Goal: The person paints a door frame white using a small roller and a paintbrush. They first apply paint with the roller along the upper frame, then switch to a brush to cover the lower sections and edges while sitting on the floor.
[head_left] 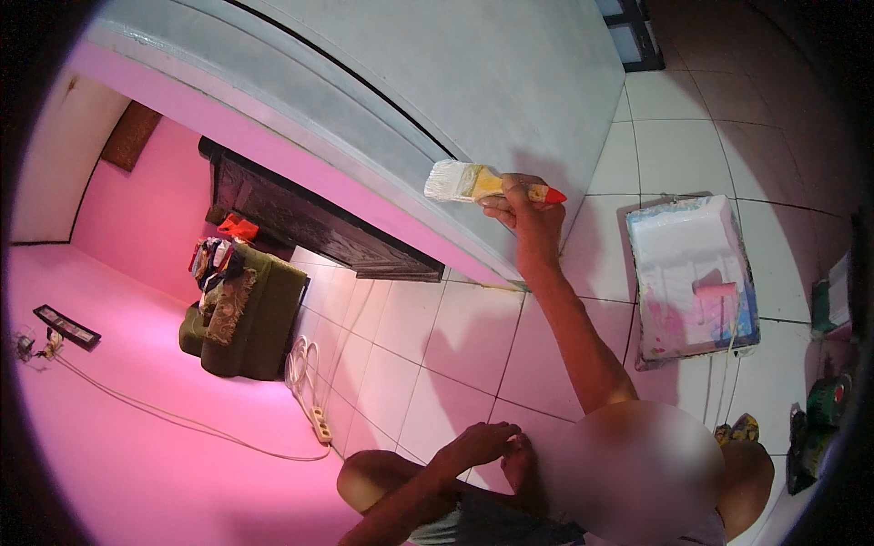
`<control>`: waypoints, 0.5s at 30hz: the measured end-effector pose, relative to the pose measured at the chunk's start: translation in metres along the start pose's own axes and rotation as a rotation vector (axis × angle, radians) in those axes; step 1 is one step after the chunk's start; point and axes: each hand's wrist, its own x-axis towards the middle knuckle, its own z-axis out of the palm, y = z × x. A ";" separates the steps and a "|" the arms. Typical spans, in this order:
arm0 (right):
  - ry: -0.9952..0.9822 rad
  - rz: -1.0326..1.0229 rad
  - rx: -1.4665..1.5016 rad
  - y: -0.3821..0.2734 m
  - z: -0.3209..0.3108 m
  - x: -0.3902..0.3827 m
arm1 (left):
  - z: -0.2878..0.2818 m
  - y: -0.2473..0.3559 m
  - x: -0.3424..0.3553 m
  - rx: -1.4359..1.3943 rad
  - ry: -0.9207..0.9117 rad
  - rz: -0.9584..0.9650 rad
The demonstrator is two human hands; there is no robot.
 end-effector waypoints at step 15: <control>-0.064 -0.239 -0.352 0.015 0.010 0.019 | 0.008 -0.011 0.004 0.001 0.025 0.075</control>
